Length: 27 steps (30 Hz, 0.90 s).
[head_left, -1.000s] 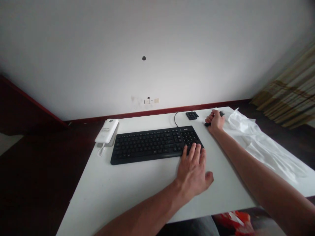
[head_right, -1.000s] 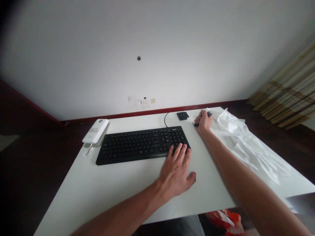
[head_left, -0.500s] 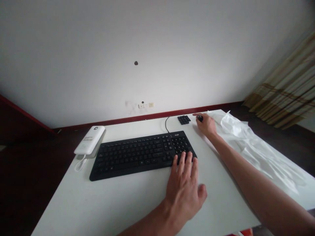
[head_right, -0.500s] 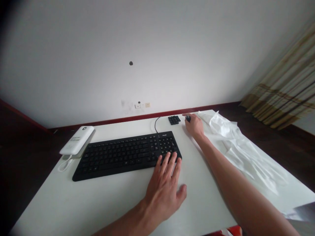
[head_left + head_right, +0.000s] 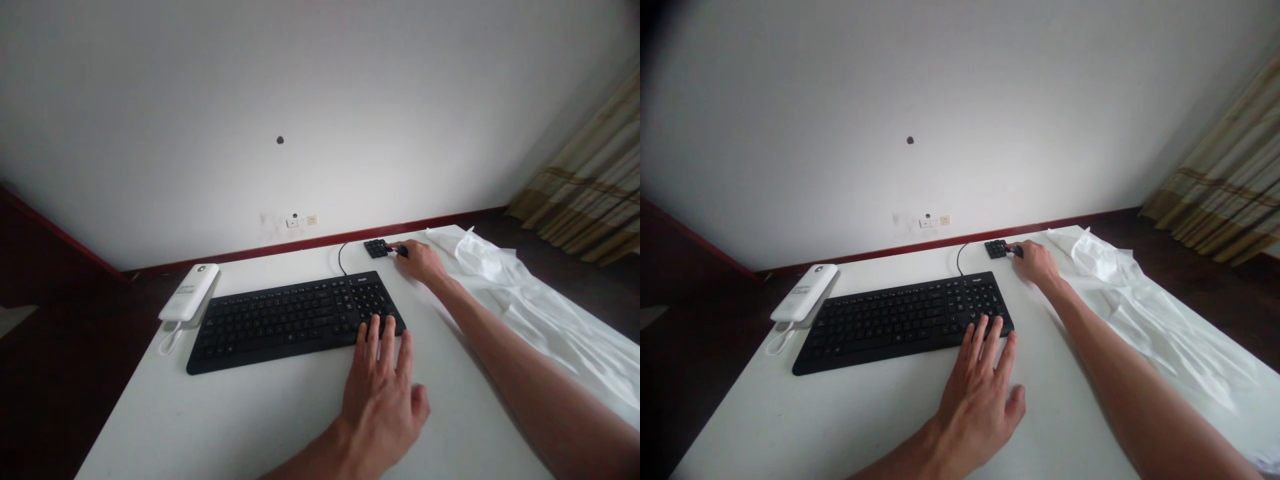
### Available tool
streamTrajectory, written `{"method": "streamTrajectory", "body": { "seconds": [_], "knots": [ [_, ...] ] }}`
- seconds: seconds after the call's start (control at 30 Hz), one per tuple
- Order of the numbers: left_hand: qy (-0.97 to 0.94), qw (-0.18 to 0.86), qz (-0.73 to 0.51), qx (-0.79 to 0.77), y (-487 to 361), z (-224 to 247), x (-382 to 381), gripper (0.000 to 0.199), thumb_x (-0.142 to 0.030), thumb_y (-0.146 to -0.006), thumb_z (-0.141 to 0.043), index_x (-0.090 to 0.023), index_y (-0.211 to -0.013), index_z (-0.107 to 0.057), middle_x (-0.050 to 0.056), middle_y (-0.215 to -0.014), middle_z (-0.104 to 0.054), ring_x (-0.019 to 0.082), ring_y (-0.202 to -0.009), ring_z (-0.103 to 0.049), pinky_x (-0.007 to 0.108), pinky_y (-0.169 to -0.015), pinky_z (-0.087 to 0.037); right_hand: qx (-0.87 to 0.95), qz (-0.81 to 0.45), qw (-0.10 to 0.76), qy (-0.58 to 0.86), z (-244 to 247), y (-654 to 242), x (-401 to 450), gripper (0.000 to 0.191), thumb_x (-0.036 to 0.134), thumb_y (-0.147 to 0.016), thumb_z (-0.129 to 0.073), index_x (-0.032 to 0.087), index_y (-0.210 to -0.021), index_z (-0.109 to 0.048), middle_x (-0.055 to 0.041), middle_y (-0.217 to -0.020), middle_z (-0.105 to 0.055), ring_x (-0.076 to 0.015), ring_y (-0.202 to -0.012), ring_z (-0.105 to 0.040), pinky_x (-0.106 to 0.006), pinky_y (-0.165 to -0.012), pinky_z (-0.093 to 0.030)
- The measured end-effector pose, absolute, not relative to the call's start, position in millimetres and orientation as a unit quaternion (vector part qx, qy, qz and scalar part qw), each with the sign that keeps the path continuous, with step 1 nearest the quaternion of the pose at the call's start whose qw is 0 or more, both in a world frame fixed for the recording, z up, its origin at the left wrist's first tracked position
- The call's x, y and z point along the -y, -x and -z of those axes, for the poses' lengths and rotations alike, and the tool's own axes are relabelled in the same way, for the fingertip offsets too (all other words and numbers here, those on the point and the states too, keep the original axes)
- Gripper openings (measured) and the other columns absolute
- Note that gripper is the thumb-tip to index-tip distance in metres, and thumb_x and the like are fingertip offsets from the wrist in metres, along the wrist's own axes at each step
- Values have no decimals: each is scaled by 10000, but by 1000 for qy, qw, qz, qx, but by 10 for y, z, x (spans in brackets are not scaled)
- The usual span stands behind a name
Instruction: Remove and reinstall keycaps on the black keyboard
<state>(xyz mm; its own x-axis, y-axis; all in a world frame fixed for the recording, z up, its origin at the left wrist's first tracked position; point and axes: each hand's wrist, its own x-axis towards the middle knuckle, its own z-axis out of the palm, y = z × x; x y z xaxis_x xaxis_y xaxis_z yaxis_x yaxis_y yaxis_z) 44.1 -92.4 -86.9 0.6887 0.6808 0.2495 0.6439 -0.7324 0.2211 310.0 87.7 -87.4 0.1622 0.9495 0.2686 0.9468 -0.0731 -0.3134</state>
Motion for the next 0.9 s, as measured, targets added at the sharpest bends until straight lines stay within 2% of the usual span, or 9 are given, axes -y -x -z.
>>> {"method": "streamTrajectory", "body": {
  "seconds": [0.17,0.3,0.5,0.6,0.7,0.8,0.9],
  "knots": [
    [-916,56,-157,-366,-437,861,933,720,-548,-1057,-374,-150,-1653,-306,145,-1732,-202,335,-1601,-212,523,-1297,-299,618,15,209,758,812,-3112,-861,310,363,-924,-559,251,-1090,-795,-111,-963,-801,-300,-882,-726,-352,-741,-493],
    [-914,45,-153,-373,-451,840,948,721,-541,-1054,-386,-142,-1651,-308,140,-1713,-271,334,-1582,-266,551,-1299,-282,600,23,172,781,768,-3180,-846,301,475,-891,-629,221,-926,-787,-114,-845,-778,-286,-805,-705,-335,-662,-457],
    [-909,35,-159,-384,-470,842,968,707,-532,-1055,-376,-133,-1637,-339,138,-1687,-344,331,-1550,-333,543,-1279,-326,614,2,174,770,738,-3298,-812,202,382,-767,-748,253,-910,-808,-55,-766,-764,-267,-771,-700,-340,-697,-490],
    [-909,30,-152,-386,-474,846,961,712,-537,-1053,-369,-137,-1641,-331,125,-1689,-347,330,-1544,-334,537,-1276,-332,606,-12,176,775,659,-3258,-779,150,339,-727,-758,252,-831,-820,-55,-713,-751,-275,-762,-698,-350,-701,-505],
    [-910,30,-148,-387,-478,847,953,716,-533,-1050,-374,-144,-1648,-315,116,-1682,-365,327,-1531,-346,544,-1280,-319,614,-101,182,761,503,-3140,-708,154,348,-737,-734,253,-813,-829,-39,-712,-745,-237,-706,-676,-332,-665,-503],
    [-908,34,-158,-388,-484,847,951,707,-528,-1045,-393,-167,-1649,-322,113,-1672,-383,326,-1521,-355,550,-1277,-318,622,-275,192,708,334,-2984,-601,267,441,-760,-733,235,-902,-827,-41,-733,-728,-176,-601,-594,-298,-545,-452],
    [-907,36,-160,-388,-491,842,952,692,-531,-1044,-399,-178,-1637,-353,121,-1663,-394,331,-1516,-359,551,-1271,-326,624,-397,200,644,225,-2843,-502,330,486,-744,-767,216,-930,-803,-51,-793,-720,-141,-600,-542,-267,-503,-406]
  ]
}}
